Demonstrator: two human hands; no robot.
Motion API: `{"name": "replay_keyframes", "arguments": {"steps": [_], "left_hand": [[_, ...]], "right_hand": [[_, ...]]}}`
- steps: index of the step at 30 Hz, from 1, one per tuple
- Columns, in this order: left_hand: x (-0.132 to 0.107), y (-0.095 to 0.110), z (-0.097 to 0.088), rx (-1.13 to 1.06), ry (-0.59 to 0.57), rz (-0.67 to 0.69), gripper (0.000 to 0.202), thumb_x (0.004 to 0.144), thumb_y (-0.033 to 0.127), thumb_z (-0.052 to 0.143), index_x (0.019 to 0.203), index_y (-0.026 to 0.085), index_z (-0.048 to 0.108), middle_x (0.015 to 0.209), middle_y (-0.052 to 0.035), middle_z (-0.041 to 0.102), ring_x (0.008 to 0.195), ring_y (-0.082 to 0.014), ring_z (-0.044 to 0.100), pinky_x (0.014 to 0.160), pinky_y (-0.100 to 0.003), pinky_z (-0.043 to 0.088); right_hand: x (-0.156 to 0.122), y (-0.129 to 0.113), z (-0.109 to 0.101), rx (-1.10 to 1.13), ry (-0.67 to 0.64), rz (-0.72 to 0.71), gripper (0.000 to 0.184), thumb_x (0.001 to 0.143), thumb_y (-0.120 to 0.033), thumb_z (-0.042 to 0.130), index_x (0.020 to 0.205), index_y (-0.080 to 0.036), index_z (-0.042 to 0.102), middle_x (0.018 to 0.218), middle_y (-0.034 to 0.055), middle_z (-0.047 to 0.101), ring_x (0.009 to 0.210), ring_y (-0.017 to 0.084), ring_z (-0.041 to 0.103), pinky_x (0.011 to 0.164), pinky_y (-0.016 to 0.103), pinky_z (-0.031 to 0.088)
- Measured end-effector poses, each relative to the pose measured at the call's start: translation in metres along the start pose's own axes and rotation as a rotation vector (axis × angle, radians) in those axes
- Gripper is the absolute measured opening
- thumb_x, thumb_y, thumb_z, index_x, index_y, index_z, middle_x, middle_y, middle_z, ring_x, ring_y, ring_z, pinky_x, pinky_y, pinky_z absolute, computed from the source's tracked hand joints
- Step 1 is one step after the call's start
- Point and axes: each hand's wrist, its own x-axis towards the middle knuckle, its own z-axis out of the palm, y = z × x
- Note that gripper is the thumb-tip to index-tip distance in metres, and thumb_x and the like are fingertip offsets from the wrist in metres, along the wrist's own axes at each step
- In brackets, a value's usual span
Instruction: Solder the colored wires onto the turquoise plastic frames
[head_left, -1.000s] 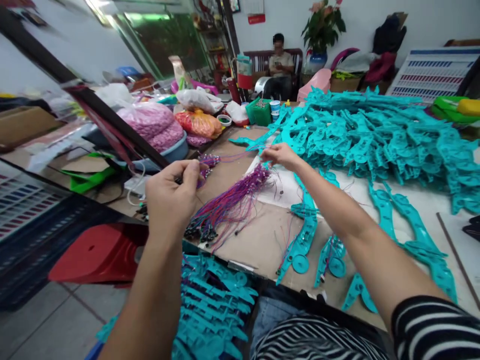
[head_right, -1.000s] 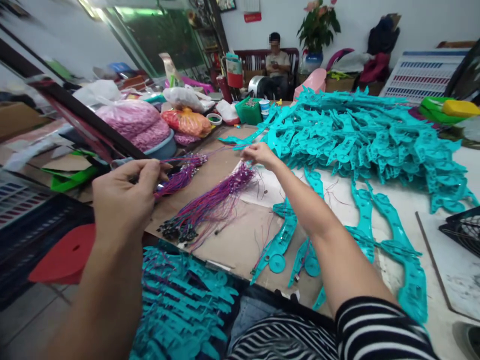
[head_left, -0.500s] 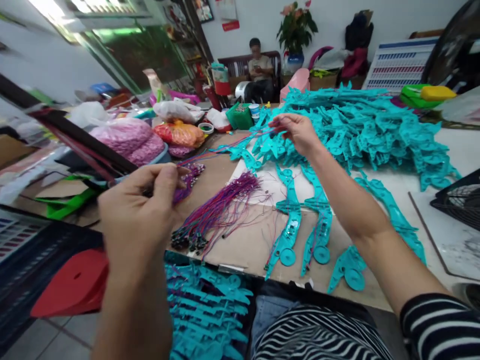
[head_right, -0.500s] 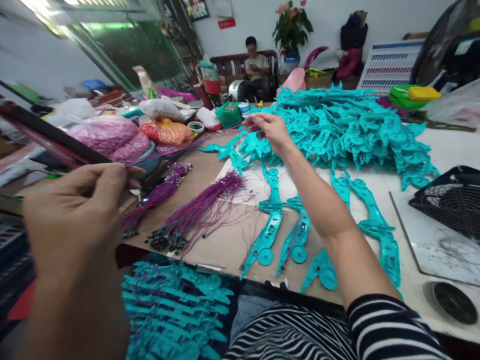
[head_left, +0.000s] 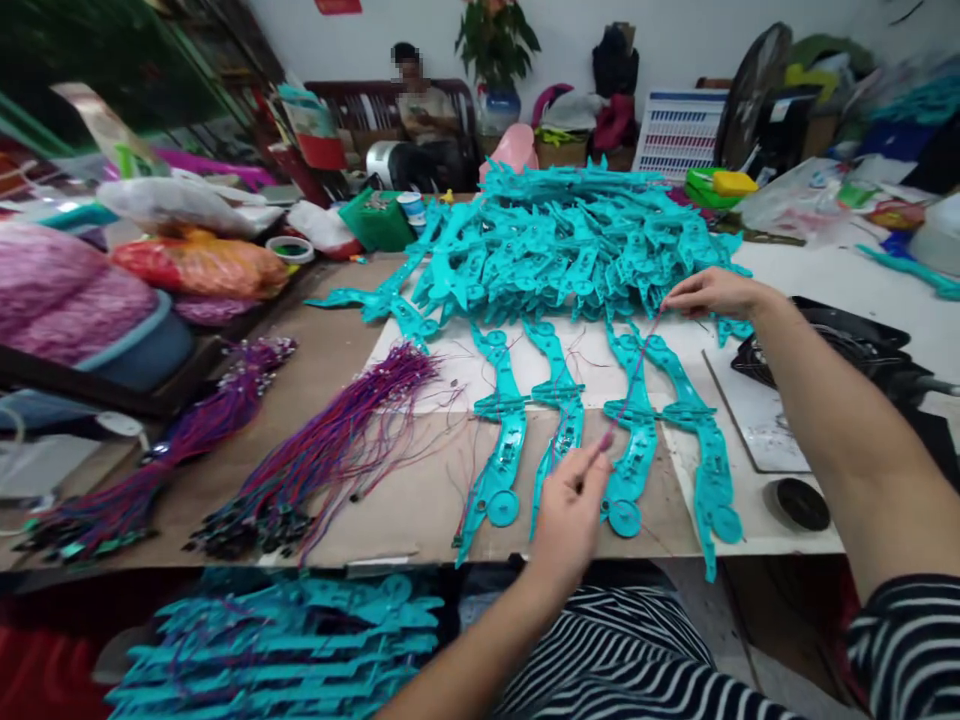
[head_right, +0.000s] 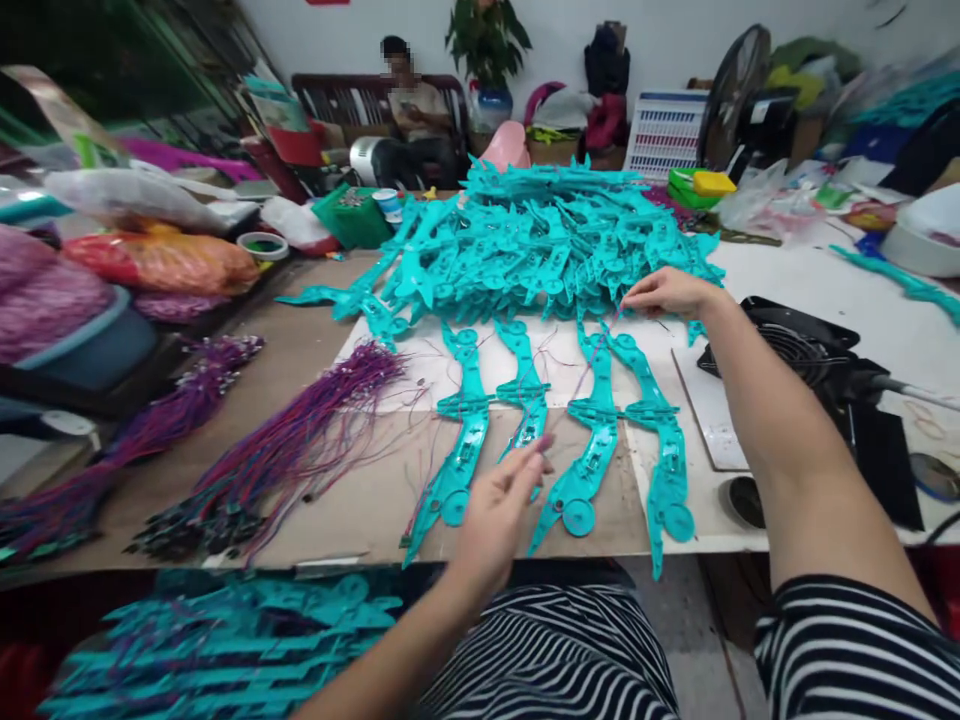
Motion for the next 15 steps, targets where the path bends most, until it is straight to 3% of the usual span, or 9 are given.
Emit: {"name": "replay_keyframes", "arguments": {"steps": [3,7,10,15], "left_hand": [[-0.001,-0.047,0.022,0.54,-0.016,0.235,0.031,0.094,0.027,0.049,0.113,0.02,0.072,0.09,-0.0075,0.063,0.088,-0.0217,0.057,0.08,-0.036,0.046],[-0.005,-0.082,0.026,1.083,-0.004,0.442,0.031,0.095,0.024,0.05,0.121,0.018,0.065,0.099,-0.0091,0.063,0.089,-0.0247,0.056,0.077,-0.039,0.045],[-0.007,-0.093,0.025,1.256,-0.033,0.505,0.033,0.095,0.025,0.053,0.125,0.015,0.061,0.099,-0.0088,0.062,0.086,-0.0242,0.055,0.071,-0.038,0.043],[-0.007,-0.096,0.028,1.33,-0.057,0.52,0.045,0.096,0.027,0.054,0.138,0.014,0.049,0.1,-0.0087,0.059,0.086,-0.0233,0.054,0.071,-0.037,0.043]], "right_hand": [[0.022,0.007,0.023,-0.351,-0.069,0.028,0.038,0.076,-0.051,0.068,0.085,-0.015,0.076,0.066,0.0045,0.067,0.061,0.015,0.057,0.061,0.029,0.042],[0.049,0.012,0.066,-0.653,-0.109,-0.032,0.019,0.081,-0.031,0.063,0.086,-0.021,0.079,0.085,0.0042,0.077,0.079,0.019,0.065,0.068,0.027,0.042],[0.056,0.016,0.086,-0.785,-0.123,-0.096,0.017,0.078,-0.022,0.062,0.084,-0.026,0.078,0.094,0.0033,0.077,0.089,0.02,0.065,0.073,0.029,0.039],[0.062,0.013,0.095,-0.936,-0.145,-0.263,0.019,0.074,-0.009,0.06,0.069,-0.019,0.074,0.09,0.0105,0.074,0.097,0.023,0.059,0.089,0.037,0.033]]}}
